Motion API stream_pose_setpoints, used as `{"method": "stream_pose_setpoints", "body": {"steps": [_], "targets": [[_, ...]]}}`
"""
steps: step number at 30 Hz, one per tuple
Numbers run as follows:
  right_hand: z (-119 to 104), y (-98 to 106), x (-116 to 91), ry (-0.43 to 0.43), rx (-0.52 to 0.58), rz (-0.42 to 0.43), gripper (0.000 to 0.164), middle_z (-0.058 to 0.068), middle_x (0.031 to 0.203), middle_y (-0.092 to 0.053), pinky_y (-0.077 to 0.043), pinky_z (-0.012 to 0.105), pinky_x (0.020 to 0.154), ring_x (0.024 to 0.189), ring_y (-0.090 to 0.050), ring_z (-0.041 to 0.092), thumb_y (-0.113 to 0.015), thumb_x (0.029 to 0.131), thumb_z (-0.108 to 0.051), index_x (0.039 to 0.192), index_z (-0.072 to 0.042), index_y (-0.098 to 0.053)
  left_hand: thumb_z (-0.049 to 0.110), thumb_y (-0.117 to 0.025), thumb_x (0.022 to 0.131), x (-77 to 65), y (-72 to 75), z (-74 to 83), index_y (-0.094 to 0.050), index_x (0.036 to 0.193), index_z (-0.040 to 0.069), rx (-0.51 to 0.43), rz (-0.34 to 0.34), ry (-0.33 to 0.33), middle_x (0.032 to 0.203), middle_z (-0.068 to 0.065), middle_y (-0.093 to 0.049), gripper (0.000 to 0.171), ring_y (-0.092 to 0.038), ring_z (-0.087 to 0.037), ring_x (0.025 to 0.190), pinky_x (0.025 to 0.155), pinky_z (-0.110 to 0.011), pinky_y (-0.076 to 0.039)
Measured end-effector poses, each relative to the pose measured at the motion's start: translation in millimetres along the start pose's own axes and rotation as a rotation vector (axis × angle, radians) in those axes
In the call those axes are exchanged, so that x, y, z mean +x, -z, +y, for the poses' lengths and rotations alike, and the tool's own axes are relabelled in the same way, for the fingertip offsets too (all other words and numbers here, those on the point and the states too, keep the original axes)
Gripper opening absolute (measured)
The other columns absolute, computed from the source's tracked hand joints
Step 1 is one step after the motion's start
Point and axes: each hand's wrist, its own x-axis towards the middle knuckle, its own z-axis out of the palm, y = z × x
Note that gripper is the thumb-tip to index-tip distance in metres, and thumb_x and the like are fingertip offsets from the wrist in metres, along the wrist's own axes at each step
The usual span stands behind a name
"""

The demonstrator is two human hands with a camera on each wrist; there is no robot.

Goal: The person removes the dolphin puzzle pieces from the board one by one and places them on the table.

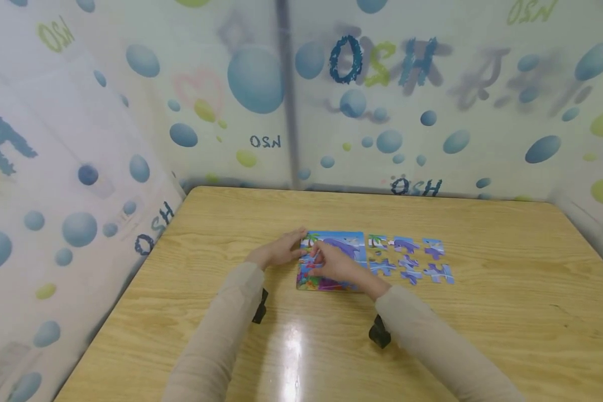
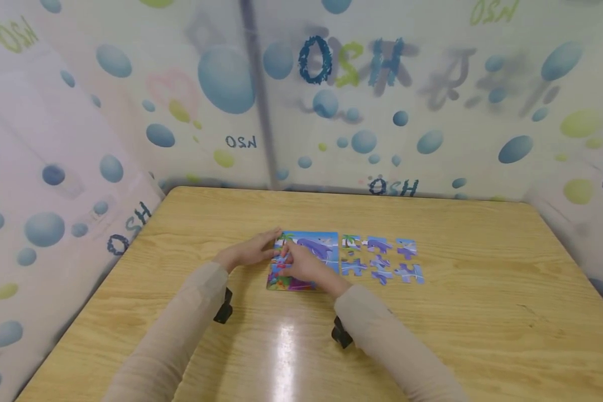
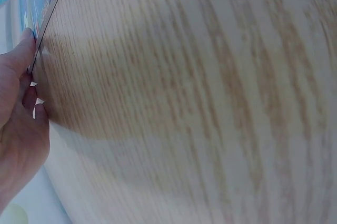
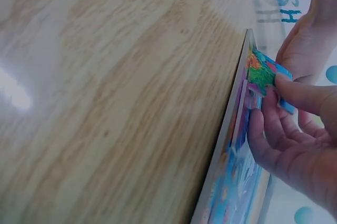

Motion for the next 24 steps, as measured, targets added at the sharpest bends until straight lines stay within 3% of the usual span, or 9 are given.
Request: {"method": "stream_pose_setpoints", "body": {"steps": [6,16,24], "targets": [[3.2,5.6,-0.2,0.013,0.071,-0.041,0.028,0.009,0.098,-0.059,-0.050,0.025,0.065,0.082,-0.056,0.016,-0.067,0.083,-0.015,0.105,-0.007,-0.053,0.026,-0.042,0.097,0.2,0.4,-0.3,-0.014,0.147,0.007,-0.004,0.005,-0.009,0.155,-0.012,-0.003,0.060,-0.005,-0.032,0.142,0.116,-0.048,-0.009],[15.2,26.4,-10.0,-0.008,0.194,-0.063,0.030,0.015,0.103,-0.058,-0.055,0.031,0.070,0.084,-0.060,0.018,-0.062,0.087,-0.017,0.111,-0.002,-0.053,0.025,-0.043,0.097,0.0,-0.8,-1.6,-0.015,0.146,0.004,0.001,0.021,-0.026,0.154,-0.014,-0.006,0.060,-0.007,-0.031,0.142,0.117,-0.045,-0.009],[36.8,53.4,-29.6,-0.053,0.252,-0.138,0.030,0.017,0.102,-0.060,-0.056,0.034,0.075,0.085,-0.063,0.018,-0.055,0.092,-0.017,0.113,0.003,-0.047,0.024,-0.041,0.098,-0.5,-1.2,-2.8,-0.012,0.146,0.004,-0.021,0.003,-0.033,0.155,-0.012,-0.003,0.060,-0.003,-0.030,0.143,0.117,-0.045,-0.008]]}}
